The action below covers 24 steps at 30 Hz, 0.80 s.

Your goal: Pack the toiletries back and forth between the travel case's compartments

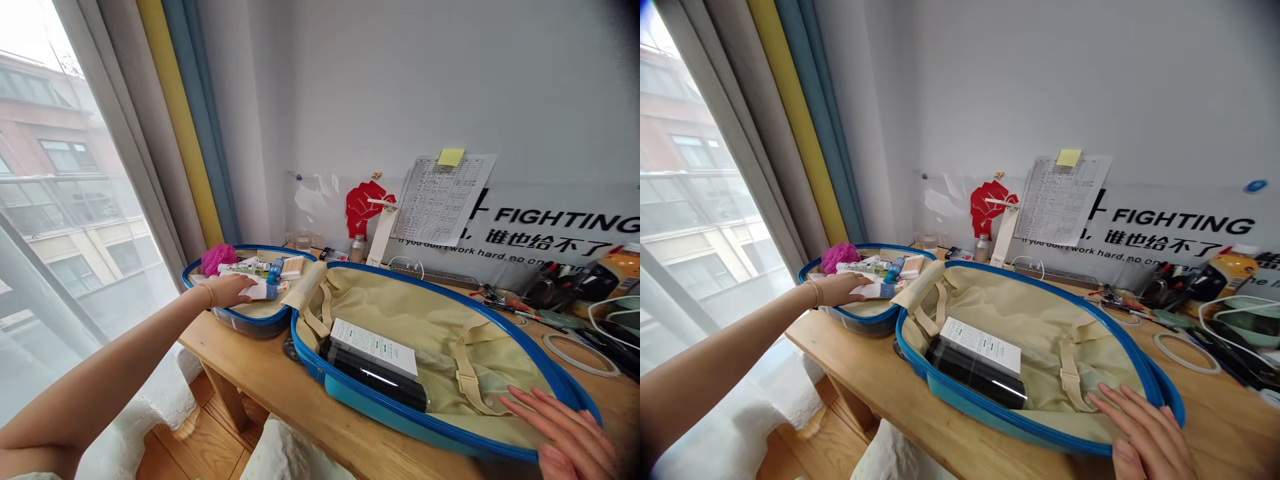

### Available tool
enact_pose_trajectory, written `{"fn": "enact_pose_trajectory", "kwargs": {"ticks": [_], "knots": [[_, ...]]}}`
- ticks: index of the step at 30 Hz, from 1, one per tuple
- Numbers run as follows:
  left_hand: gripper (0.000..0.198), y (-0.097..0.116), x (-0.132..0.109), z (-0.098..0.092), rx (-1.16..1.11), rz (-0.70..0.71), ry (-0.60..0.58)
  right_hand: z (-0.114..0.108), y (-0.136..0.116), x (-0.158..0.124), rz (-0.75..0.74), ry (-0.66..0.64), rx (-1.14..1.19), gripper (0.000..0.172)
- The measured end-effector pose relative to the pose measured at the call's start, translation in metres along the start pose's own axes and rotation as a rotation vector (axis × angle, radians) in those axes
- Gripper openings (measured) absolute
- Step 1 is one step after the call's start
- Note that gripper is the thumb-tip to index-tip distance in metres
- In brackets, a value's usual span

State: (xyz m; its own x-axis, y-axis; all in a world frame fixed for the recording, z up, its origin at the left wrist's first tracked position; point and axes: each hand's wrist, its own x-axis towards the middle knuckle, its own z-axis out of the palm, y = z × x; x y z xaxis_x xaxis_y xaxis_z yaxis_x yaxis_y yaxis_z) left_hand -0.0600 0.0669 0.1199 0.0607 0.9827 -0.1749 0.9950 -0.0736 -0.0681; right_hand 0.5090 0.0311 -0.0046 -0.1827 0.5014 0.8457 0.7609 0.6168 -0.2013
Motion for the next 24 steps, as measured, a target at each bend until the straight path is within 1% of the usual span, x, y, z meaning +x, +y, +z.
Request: {"fn": "enact_pose_trajectory", "kwargs": {"ticks": [3,7,9,12,14,16,18,20,22,24], "knots": [[0.055,-0.004,-0.002,-0.001,-0.019,0.016,0.05,0.0,0.0,0.001,-0.015,-0.004,-0.005,0.033],[0.058,-0.004,-0.004,-0.009,-0.173,-0.011,0.178,-0.001,-0.001,0.004,-0.083,0.0,-0.023,0.032],[0.065,0.002,-0.003,-0.017,-0.281,-0.026,0.223,-0.002,-0.005,0.006,-0.09,0.018,-0.026,0.031],[0.078,0.024,0.001,-0.035,-0.421,0.051,0.226,-0.004,-0.012,0.009,-0.084,0.018,-0.043,0.029],[0.079,0.05,0.008,-0.047,-0.449,0.143,0.198,-0.006,-0.017,0.01,-0.092,0.008,-0.051,0.028],[0.072,0.086,0.018,-0.058,-0.421,0.257,0.158,-0.006,-0.021,0.011,-0.102,0.005,-0.053,0.027],[0.06,0.129,0.031,-0.066,-0.384,0.379,0.101,-0.006,-0.024,0.012,-0.103,0.011,-0.058,0.029],[0.052,0.178,0.044,-0.07,-0.372,0.485,0.042,-0.006,-0.027,0.013,-0.093,0.022,-0.057,0.031],[0.05,0.226,0.057,-0.07,-0.374,0.586,-0.023,-0.006,-0.03,0.014,-0.077,0.027,-0.049,0.031],[0.05,0.27,0.069,-0.064,-0.365,0.683,-0.082,-0.006,-0.033,0.015,-0.062,0.029,-0.038,0.031]]}}
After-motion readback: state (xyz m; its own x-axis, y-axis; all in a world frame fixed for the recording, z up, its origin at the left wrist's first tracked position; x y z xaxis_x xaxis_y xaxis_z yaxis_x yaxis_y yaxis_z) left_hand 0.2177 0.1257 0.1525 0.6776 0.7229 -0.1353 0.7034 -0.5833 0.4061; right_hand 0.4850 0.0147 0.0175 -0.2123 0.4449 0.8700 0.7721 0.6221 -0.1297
